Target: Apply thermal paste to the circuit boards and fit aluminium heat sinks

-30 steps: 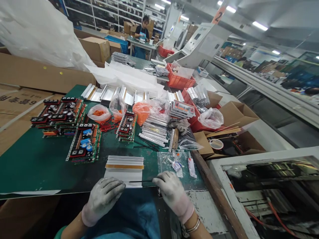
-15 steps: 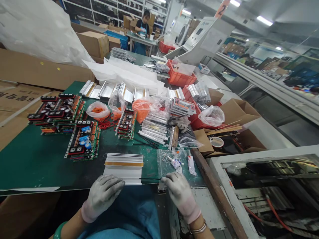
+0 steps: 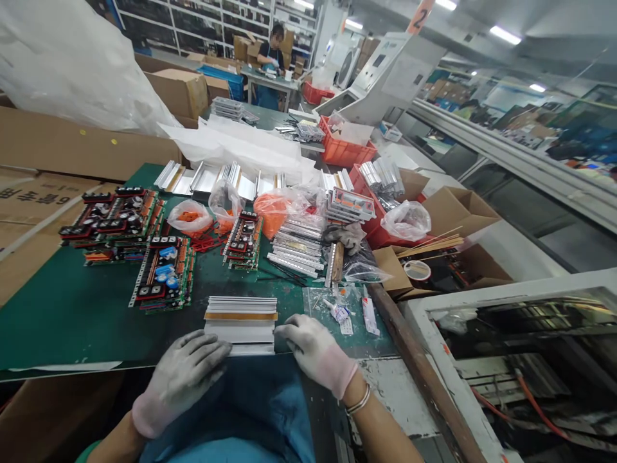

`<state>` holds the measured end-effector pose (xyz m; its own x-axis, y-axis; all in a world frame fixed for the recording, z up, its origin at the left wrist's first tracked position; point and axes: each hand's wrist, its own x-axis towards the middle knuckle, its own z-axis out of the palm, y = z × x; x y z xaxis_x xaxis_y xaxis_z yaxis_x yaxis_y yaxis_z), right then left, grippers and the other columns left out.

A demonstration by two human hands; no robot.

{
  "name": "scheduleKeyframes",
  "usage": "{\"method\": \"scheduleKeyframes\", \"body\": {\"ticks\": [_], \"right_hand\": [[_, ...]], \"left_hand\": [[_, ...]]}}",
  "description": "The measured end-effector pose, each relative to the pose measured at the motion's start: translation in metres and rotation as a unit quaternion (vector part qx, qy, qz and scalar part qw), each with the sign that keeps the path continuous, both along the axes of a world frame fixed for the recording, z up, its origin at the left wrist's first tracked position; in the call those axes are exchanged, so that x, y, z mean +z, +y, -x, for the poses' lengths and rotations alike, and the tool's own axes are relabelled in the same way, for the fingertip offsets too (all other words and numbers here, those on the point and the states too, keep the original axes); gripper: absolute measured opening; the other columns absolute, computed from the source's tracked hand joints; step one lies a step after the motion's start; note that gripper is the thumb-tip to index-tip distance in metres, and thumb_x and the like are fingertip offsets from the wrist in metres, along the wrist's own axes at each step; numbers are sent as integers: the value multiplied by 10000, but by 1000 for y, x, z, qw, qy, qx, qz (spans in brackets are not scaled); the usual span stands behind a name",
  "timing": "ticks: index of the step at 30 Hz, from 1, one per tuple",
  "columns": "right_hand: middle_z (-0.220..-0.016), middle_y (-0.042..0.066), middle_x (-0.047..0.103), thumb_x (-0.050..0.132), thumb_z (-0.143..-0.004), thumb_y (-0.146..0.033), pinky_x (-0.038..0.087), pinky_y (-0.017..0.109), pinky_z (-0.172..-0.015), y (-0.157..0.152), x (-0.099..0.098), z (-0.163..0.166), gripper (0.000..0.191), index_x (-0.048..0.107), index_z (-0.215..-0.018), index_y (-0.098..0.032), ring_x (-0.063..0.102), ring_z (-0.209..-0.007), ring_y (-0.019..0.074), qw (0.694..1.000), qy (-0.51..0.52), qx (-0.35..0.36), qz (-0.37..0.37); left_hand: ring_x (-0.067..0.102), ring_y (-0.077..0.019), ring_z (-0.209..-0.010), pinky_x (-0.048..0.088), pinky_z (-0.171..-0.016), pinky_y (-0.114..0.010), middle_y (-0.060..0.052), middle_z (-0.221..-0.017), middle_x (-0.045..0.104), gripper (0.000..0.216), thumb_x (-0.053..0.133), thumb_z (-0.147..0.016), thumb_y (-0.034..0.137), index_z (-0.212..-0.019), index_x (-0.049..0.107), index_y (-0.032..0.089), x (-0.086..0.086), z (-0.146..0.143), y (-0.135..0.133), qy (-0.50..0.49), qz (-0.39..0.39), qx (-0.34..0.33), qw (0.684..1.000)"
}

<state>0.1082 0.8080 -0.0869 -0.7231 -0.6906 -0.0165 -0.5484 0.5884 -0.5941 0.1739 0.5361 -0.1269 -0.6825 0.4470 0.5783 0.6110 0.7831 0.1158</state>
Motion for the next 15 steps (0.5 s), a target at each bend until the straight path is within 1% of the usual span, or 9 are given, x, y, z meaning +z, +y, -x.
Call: {"method": "scheduleKeyframes", "body": {"ticks": [2,5,7,10,13,15], "right_hand": [[-1007,28,619,520,-832,-40,432,253,-846,4,3,6,320,646,-1074,-208,569,-947,153,997,-67,-14,27],[-952,5,630,610,-782,-80,442,241,-823,1,3,15,236,666,-973,-207,585,-910,154,992,-122,-8,14],[-925,1,637,617,-759,-73,445,236,-801,-5,2,20,223,677,-929,-205,591,-890,156,991,-133,-5,2],[-918,5,646,570,-782,-69,444,226,-790,-12,1,23,219,679,-923,-197,597,-884,151,990,-144,-5,1],[-900,8,651,556,-820,-104,437,217,-762,-15,2,22,179,674,-924,-189,601,-860,145,990,-138,-34,-9],[-882,8,650,572,-838,-137,428,216,-744,-18,2,21,130,671,-906,-186,599,-842,144,991,-119,-55,-28]], "left_hand": [[661,-186,-825,460,-836,-371,-6,-908,721,180,470,-952,224,-1020,636,203,1,0,-9,11,11,18,1000],[658,-191,-896,453,-886,-376,-11,-951,719,169,502,-936,235,-1044,632,220,1,0,-6,18,-8,14,1000],[656,-184,-917,448,-910,-368,-8,-957,719,164,504,-935,227,-1043,628,223,0,0,2,18,-30,1,999],[657,-170,-880,439,-925,-359,-1,-909,720,155,499,-933,200,-1023,625,215,-3,-1,12,11,-58,0,998],[653,-166,-872,421,-946,-357,8,-904,716,161,501,-926,179,-1028,620,216,-7,-2,18,-4,-64,7,998],[647,-169,-895,419,-954,-356,10,-934,712,168,546,-898,176,-1044,615,222,-9,-2,22,-19,-53,5,998]]}}
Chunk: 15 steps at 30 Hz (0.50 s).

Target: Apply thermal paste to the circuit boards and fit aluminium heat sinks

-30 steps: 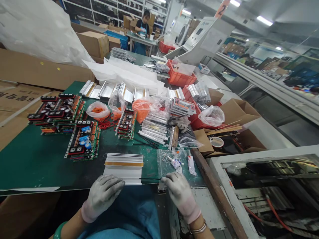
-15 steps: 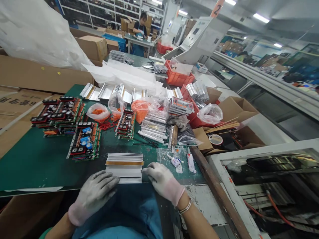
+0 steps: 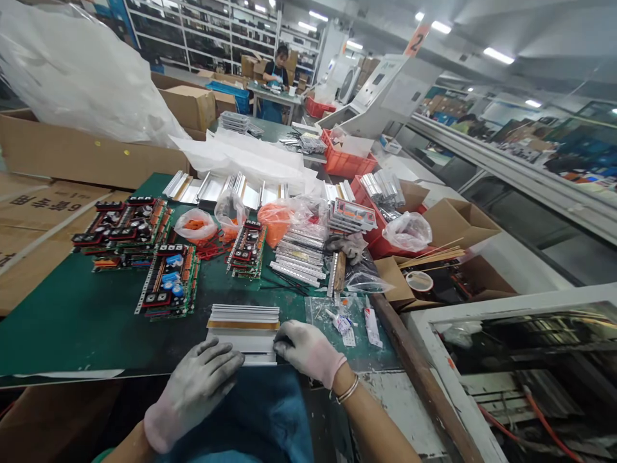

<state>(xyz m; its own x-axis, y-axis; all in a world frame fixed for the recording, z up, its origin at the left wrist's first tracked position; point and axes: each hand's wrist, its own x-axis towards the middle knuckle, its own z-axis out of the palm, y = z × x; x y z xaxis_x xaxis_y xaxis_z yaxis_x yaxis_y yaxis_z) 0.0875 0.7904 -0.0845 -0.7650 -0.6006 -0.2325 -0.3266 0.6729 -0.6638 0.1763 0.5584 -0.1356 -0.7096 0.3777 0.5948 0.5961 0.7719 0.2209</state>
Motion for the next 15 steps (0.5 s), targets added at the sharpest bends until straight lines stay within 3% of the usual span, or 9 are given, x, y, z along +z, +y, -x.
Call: {"method": "scheduleKeyframes", "body": {"ticks": [4,9,12,15], "right_hand": [[-874,11,647,560,-879,-165,421,215,-737,-5,0,-4,104,661,-892,-185,598,-834,138,999,32,-4,-31],[-886,-1,639,649,-840,-171,436,221,-753,-7,-7,-12,70,653,-904,-198,600,-847,142,998,68,-16,-8],[-904,-6,634,599,-810,-52,440,204,-778,-5,-6,-15,191,656,-914,-201,597,-873,128,997,73,4,2],[-917,0,631,536,-774,20,427,220,-805,-5,-1,-16,324,672,-951,-215,583,-908,139,992,103,51,-56]], "left_hand": [[636,-173,-921,435,-957,-353,6,-947,701,211,613,-845,181,-1050,611,229,1,2,10,-24,17,-14,999],[632,-191,-964,430,-961,-382,-15,-990,700,183,482,-940,205,-1062,618,214,1,2,-2,16,21,-4,1000],[630,-222,-968,453,-910,-404,-33,-1006,698,234,409,-980,253,-1009,637,206,0,2,-14,35,32,25,999],[621,-250,-989,477,-861,-422,-52,-1033,691,253,399,-979,259,-975,645,199,-1,4,-16,37,37,35,998]]}}
